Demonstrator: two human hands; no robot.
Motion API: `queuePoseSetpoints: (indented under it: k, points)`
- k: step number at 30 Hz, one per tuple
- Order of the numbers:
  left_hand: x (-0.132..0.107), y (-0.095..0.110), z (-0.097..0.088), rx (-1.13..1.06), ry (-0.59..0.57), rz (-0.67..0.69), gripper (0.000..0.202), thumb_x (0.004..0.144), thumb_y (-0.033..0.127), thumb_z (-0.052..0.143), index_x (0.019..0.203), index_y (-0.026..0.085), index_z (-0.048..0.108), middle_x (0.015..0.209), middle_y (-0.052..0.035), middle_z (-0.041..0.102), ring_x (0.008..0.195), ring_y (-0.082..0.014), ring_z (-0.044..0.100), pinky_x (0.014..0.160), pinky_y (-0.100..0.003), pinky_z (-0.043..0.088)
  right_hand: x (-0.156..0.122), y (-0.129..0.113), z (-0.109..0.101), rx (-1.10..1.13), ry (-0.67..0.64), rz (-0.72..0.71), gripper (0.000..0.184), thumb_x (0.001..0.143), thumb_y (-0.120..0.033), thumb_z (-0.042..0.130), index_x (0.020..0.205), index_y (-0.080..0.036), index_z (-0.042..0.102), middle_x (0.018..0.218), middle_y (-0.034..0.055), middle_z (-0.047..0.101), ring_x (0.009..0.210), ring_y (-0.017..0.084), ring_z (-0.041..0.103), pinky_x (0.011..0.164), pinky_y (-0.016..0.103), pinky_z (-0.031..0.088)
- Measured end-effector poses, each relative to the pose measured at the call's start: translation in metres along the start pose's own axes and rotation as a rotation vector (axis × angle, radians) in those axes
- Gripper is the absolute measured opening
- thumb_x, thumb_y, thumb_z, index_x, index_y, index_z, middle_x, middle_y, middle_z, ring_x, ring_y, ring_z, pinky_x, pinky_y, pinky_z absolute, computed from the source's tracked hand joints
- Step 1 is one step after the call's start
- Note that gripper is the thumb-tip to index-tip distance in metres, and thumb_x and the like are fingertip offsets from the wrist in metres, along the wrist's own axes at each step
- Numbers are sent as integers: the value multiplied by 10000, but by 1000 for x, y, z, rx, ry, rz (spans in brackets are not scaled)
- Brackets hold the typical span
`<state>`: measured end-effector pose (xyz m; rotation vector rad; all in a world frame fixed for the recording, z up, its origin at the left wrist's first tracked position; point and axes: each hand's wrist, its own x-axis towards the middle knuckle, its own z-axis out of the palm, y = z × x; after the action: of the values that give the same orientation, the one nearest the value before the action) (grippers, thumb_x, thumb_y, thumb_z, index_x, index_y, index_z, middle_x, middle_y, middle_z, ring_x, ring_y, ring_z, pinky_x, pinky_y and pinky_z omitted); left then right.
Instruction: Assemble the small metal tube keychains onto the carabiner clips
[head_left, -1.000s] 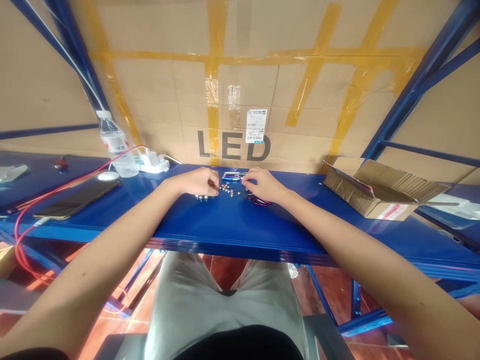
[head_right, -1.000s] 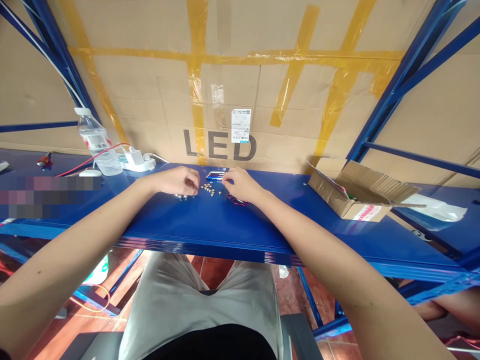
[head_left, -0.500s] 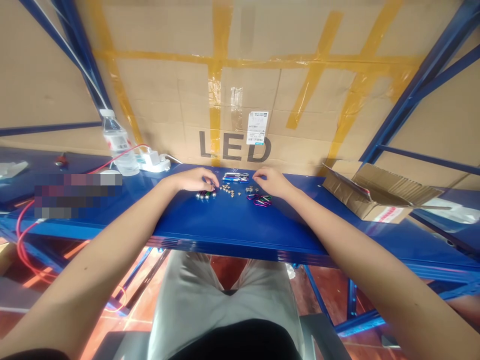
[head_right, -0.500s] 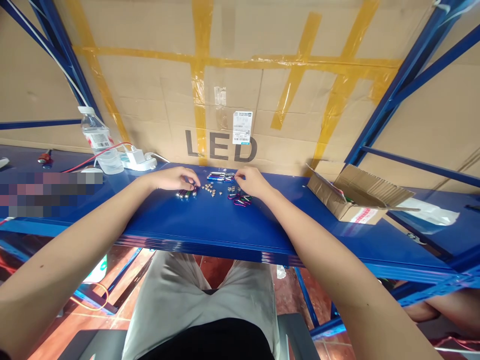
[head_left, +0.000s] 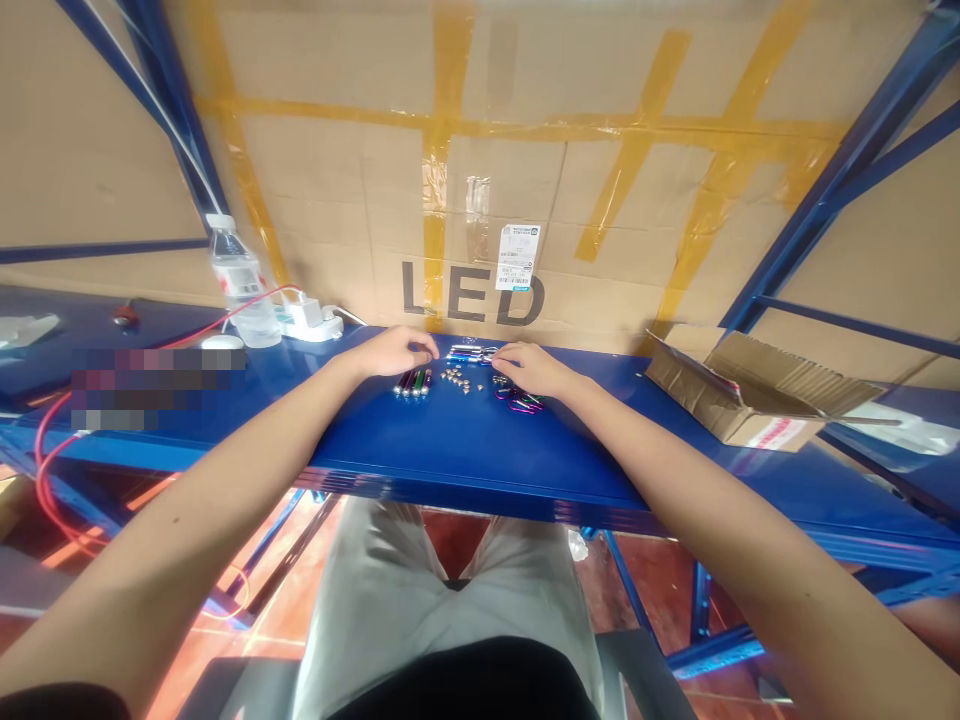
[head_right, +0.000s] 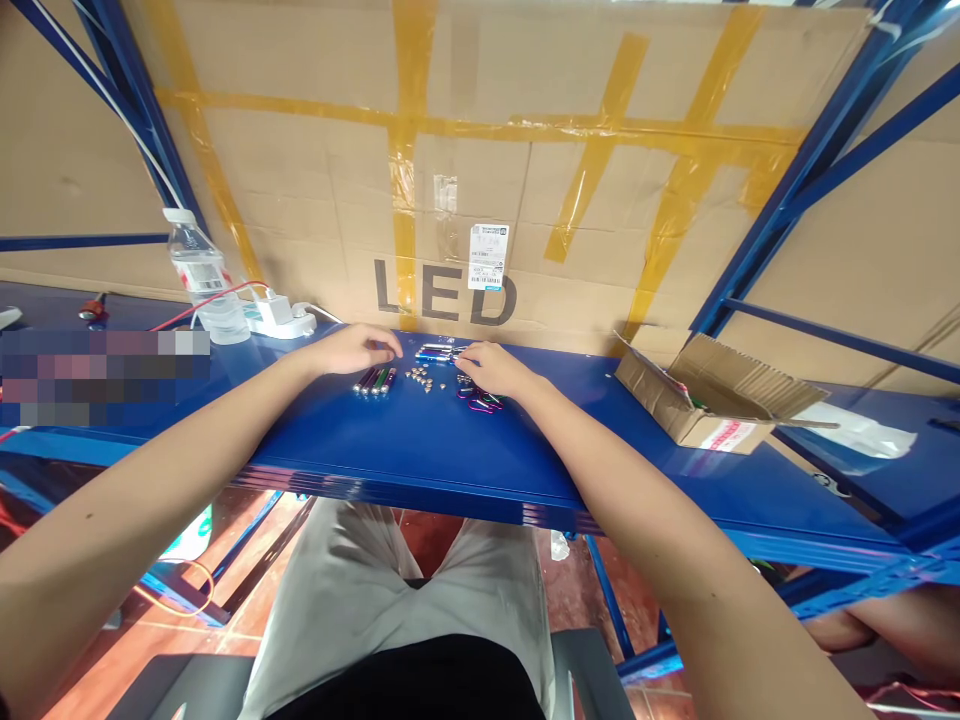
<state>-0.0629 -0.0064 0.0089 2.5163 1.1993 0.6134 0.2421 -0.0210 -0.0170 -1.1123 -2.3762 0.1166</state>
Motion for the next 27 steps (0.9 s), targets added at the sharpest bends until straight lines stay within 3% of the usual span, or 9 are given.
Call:
queuePoseSetpoints:
  k: [3, 5, 9, 13, 17, 23, 27]
  points:
    - [18, -2, 11, 87, 43, 99, 341, 893, 263, 521, 1108, 213, 781, 1224, -55, 760, 1098, -224, 690, 1004, -345, 508, -8, -4, -7, 33, -11, 44, 309, 1012, -337, 538, 913, -197, 796, 1049, 94, 782, 1011, 272, 710, 967, 415, 525]
    - [33, -1, 17, 169, 28, 148, 340, 880, 209, 511, 1075, 185, 789, 1173, -83, 775, 1046, -229, 704, 994, -352, 512, -13, -6, -11, 53, 3, 60, 308, 1008, -347, 534, 935, -193, 790, 1055, 95, 783, 1003, 270, 710, 955, 412, 526]
    - [57, 8, 19, 303, -40, 187, 301, 824, 151, 548, 985, 185, 801, 1022, -75, 796, 919, -218, 705, 871, -310, 528, -19, -11, -16, 89, 26, 96, 311, 997, -374, 539, 959, -182, 781, 1057, 99, 776, 991, 271, 703, 939, 414, 521]
    - [72, 18, 19, 319, -85, 103, 260, 793, 153, 599, 956, 191, 798, 951, -70, 788, 829, -213, 686, 754, -294, 501, -19, -16, -15, 94, 26, 107, 297, 992, -358, 543, 931, -184, 777, 1043, 95, 771, 983, 265, 702, 924, 399, 521]
    - [76, 21, 27, 343, -62, 108, 269, 782, 164, 618, 981, 194, 796, 994, -87, 782, 866, -228, 686, 765, -306, 493, -19, -20, -15, 102, 23, 117, 246, 974, -313, 571, 944, -190, 782, 1082, 92, 778, 993, 265, 708, 931, 400, 526]
    - [71, 18, 40, 318, -37, 138, 170, 800, 224, 644, 888, 193, 786, 853, -62, 767, 760, -192, 669, 736, -277, 488, -18, -21, -14, 81, 32, 127, 231, 973, -286, 581, 959, -189, 791, 1086, 93, 782, 1018, 268, 710, 956, 405, 527]
    - [69, 21, 42, 332, -26, 133, 192, 810, 203, 630, 924, 200, 785, 907, -55, 775, 784, -187, 672, 727, -271, 484, -18, -19, -12, 84, 27, 142, 199, 949, -238, 608, 972, -197, 801, 1111, 85, 780, 1030, 259, 714, 964, 391, 532]
